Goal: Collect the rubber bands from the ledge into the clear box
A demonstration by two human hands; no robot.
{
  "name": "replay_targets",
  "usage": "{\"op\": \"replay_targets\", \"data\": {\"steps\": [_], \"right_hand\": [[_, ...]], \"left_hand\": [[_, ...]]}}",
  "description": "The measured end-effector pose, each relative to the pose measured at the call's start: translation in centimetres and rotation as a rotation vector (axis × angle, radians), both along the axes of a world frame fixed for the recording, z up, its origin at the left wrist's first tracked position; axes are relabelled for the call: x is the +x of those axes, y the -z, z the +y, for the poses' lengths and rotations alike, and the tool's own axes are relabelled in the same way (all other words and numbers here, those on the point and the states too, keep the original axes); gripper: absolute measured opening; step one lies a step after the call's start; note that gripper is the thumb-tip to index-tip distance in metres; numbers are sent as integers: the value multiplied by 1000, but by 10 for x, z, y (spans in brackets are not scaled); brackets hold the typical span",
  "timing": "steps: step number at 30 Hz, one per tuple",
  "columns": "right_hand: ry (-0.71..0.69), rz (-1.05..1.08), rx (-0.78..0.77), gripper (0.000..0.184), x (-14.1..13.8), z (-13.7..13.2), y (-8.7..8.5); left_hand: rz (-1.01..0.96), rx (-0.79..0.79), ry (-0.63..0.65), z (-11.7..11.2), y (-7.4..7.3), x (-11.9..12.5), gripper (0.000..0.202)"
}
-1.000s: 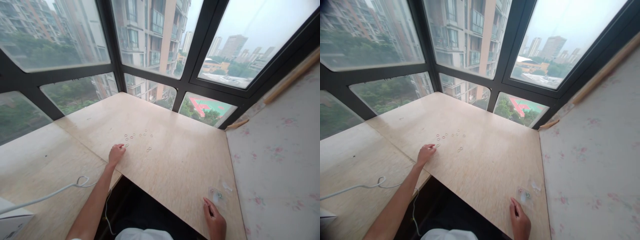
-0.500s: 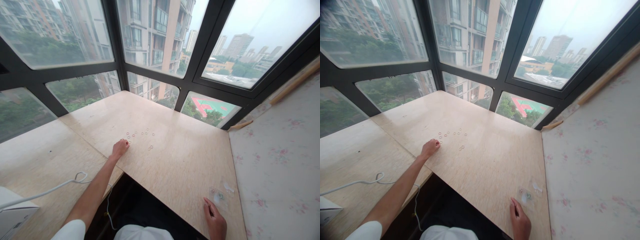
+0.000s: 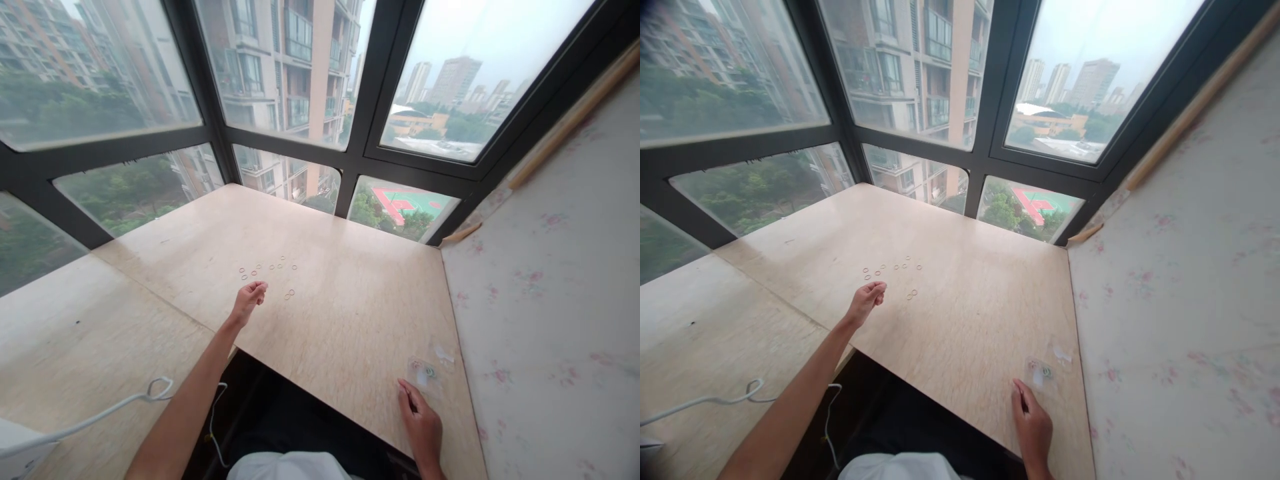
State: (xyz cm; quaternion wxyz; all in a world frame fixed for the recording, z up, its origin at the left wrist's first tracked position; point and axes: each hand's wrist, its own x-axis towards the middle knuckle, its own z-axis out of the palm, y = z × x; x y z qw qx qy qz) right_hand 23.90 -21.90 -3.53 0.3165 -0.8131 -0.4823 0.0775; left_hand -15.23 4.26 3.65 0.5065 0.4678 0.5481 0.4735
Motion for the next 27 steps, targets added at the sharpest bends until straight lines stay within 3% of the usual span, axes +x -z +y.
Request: {"op": "replay_targets", "data": {"steps": [3, 6, 12, 17, 22, 27], "right_hand": [[-2, 26, -4, 50, -1, 1, -2], [-14, 67, 5, 46, -2, 2, -4], [-51, 132, 69, 39, -4, 4, -9], [-56, 174, 86, 34, -6, 5, -14], [-59, 220, 109, 31, -5, 5, -18], [-44, 274, 149, 29, -3, 5, -19]], "left_hand": [[-200, -12, 127, -9, -10, 47, 30], [-252, -40, 284, -19, -16, 99, 28], [-51, -16, 617, -53, -16, 217, 24], [182, 199, 883, -93, -9, 304, 17], [512, 465, 1047, -110, 3, 357, 9], [659, 568, 1151, -109, 14, 376, 9]]}}
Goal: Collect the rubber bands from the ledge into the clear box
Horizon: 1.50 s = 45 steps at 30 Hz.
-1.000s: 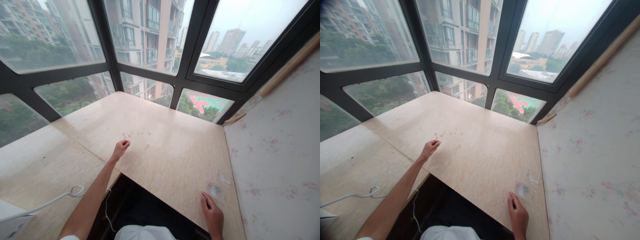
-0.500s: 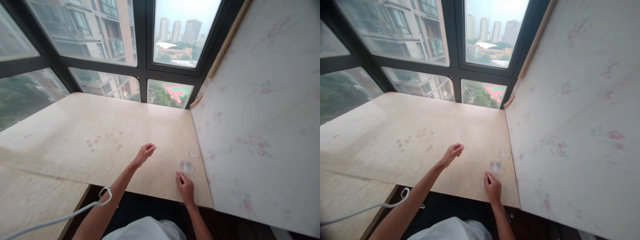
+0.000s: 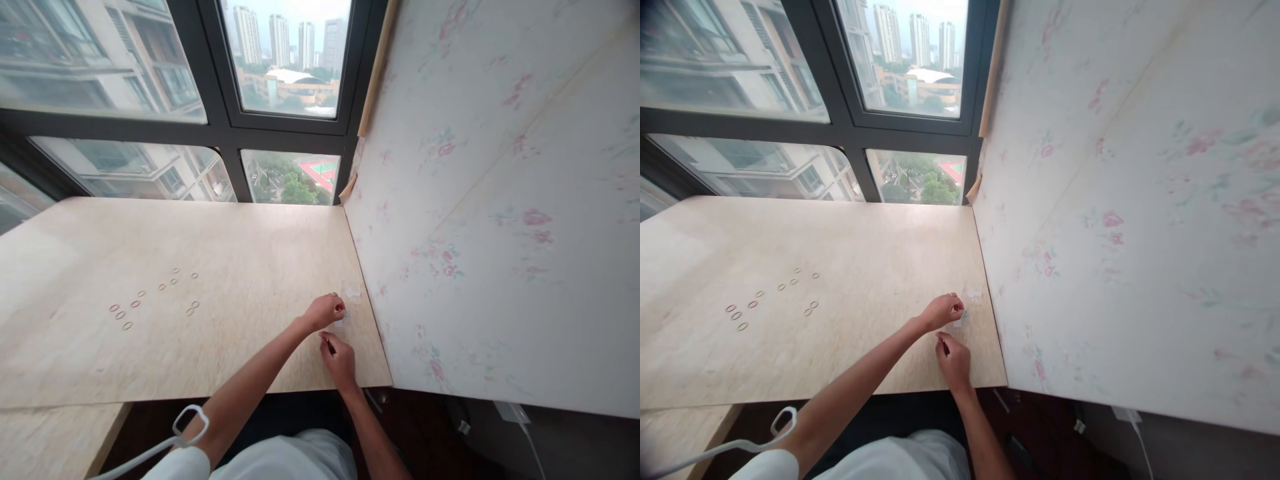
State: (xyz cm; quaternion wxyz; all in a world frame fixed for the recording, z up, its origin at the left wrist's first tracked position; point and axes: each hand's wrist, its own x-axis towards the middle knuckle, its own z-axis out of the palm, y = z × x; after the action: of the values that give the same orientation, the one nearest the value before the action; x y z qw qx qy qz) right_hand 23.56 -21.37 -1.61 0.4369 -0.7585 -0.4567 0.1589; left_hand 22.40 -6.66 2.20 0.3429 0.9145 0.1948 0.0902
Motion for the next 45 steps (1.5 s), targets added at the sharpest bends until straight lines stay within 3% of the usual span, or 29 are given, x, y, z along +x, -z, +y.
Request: {"op": "replay_targets", "data": {"steps": [6, 11, 21, 30, 35, 40, 42, 45], "right_hand": [[-1, 21, 4, 29, 1, 0, -1], [-1, 21, 9, 30, 2, 0, 2], [3, -54, -12, 32, 1, 0, 4], [-25, -14, -36, 34, -12, 8, 2], [-213, 33, 17, 34, -59, 66, -24], [-416, 25, 89, 34, -125, 169, -56], [-555, -63, 39, 35, -152, 213, -65], [-779, -422, -165, 36, -191, 272, -72]], "left_hand": [[-12, 24, 25, 3, 3, -2, 15], [-99, 15, -37, 12, -1, -19, 17], [-203, -39, -351, 38, 14, -101, 16], [-295, -90, -515, 32, 32, -173, 16], [-376, -128, -548, 22, 38, -199, 15], [-397, -139, -577, 18, 45, -206, 10], [-381, -148, -602, 18, 47, -206, 11], [-389, -147, -605, 18, 47, -207, 14]]}}
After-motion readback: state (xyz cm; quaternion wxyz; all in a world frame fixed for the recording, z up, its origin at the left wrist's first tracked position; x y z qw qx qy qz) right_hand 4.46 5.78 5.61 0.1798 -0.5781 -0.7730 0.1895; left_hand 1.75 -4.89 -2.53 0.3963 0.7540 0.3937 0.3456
